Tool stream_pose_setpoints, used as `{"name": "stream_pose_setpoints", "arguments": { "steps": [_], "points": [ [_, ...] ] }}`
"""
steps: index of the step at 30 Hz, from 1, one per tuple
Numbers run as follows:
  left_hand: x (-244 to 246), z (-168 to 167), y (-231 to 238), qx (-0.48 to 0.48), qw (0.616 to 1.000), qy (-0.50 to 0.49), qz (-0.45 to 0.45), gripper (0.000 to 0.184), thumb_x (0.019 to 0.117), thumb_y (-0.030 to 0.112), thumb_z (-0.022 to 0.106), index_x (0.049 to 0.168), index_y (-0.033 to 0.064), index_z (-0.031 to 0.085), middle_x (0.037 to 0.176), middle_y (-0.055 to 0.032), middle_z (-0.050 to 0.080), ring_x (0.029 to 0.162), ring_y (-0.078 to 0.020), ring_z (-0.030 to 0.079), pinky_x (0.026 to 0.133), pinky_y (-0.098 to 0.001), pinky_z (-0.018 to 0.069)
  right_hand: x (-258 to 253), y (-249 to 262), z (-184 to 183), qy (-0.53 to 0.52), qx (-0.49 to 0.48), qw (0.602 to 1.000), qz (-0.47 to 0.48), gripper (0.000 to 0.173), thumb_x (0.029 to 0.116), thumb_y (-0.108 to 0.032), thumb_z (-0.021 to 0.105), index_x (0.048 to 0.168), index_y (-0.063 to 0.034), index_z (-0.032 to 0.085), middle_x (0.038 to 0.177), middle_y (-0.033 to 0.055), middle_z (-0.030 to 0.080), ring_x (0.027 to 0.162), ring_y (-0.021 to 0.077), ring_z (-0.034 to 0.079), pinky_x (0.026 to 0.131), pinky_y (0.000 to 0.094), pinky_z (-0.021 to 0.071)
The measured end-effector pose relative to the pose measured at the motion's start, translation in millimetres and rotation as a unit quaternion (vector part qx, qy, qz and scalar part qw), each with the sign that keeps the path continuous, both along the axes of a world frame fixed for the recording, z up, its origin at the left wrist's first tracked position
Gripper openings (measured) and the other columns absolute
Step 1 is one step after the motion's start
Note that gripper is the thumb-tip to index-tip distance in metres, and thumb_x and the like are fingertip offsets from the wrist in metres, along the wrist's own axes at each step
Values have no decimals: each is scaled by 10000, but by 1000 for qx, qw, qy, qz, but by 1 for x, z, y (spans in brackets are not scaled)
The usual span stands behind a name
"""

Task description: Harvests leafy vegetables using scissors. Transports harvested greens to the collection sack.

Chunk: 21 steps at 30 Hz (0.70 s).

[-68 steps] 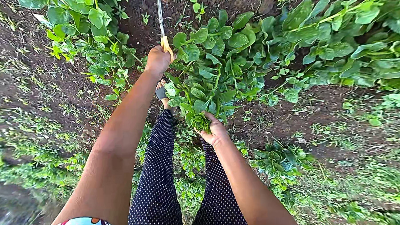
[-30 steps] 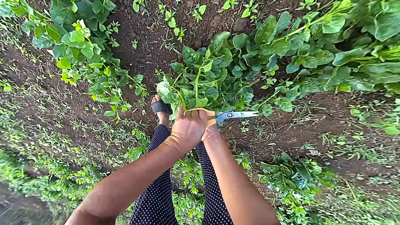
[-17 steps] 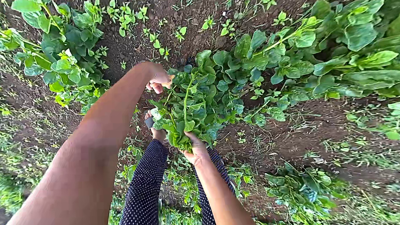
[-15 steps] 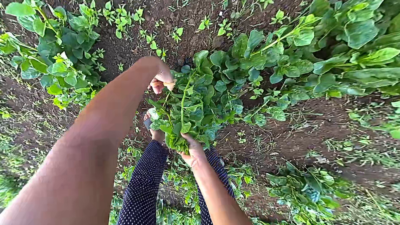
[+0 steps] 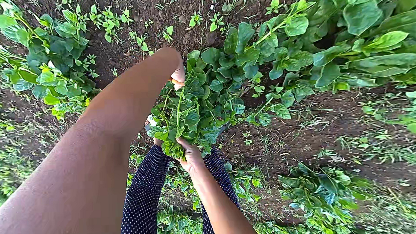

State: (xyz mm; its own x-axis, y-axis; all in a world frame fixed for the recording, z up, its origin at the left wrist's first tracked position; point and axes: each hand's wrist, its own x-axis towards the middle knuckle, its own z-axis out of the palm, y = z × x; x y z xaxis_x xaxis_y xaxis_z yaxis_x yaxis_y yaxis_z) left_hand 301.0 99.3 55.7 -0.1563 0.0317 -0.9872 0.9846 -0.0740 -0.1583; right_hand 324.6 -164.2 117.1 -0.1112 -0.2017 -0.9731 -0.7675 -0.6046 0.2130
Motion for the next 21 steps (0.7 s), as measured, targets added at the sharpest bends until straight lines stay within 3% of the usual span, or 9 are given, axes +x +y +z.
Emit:
{"name": "stream_pose_setpoints", "arguments": {
  "steps": [2, 4, 8, 9, 11, 12, 15, 18, 21],
  "points": [
    [-2, -8, -5, -5, 1000, 11, 26, 255, 897, 256, 781, 937, 15, 705, 750, -88, 648, 620, -182, 600, 659, -369, 527, 0, 0, -1, 0, 3, 1000, -2, 221, 972, -60, 653, 1177, -23, 579, 979, 128, 669, 830, 204, 680, 688, 367, 594],
    [-5, -8, -9, -3, 1000, 7, 30, 215, 911, 223, 755, 920, 12, 715, 771, -106, 674, 640, -200, 620, 662, -400, 534, -1, 1, -1, 0, -5, 1000, -3, 210, 973, -69, 653, 1166, -23, 582, 962, 132, 668, 812, 206, 679, 674, 365, 594],
    [-11, 4, -14, -18, 994, -45, -102, 211, 937, 163, 688, 845, -26, 704, 848, -200, 685, 798, -345, 666, 749, -568, 510, -5, -7, 8, 5, 7, 999, 32, 209, 964, -28, 648, 1158, -23, 572, 949, 133, 661, 798, 211, 674, 659, 366, 589],
    [-19, 8, -14, -16, 994, -46, -101, 229, 946, 175, 679, 844, -29, 703, 843, -204, 683, 789, -354, 664, 743, -582, 513, -6, -12, 12, 9, 14, 999, 44, 208, 960, -16, 647, 1153, -21, 571, 937, 132, 664, 785, 209, 678, 648, 364, 593],
    [-47, 17, -14, -8, 999, -38, -34, 293, 998, 240, 616, 881, -19, 690, 783, -170, 667, 686, -291, 618, 678, -519, 498, -4, -25, 26, 23, 28, 996, 78, 204, 970, -11, 626, 1164, -22, 563, 935, 121, 666, 790, 194, 678, 666, 356, 593],
    [-67, 24, -17, -10, 999, -36, 6, 332, 1031, 277, 580, 940, -24, 687, 809, -167, 672, 700, -277, 616, 691, -504, 497, -2, -33, 36, 31, 38, 993, 104, 208, 979, -5, 607, 1179, -21, 553, 942, 111, 664, 800, 180, 678, 686, 346, 594],
    [-147, 41, -40, -1, 987, -36, 154, 407, 1078, 304, 501, 1137, -72, 648, 1032, -233, 692, 905, -350, 665, 837, -584, 513, 3, -55, 77, 41, 55, 983, 168, 277, 966, 42, 585, 1234, 1, 528, 976, 109, 672, 834, 160, 686, 737, 339, 603],
    [-238, 59, -106, 44, 968, -41, 244, 386, 1076, 245, 507, 1179, -107, 627, 1078, -298, 682, 972, -437, 681, 892, -649, 513, 3, -69, 134, 52, 60, 975, 205, 309, 940, 56, 573, 1239, -4, 524, 970, 89, 686, 835, 142, 695, 741, 329, 610],
    [-316, 105, -196, 30, 951, -11, 307, 379, 1080, 224, 518, 1232, -112, 602, 1114, -321, 658, 1017, -451, 665, 939, -644, 502, -3, -74, 191, 47, 58, 974, 214, 296, 923, 34, 573, 1214, -13, 542, 940, 85, 708, 823, 158, 712, 731, 351, 621]
  ]
}}
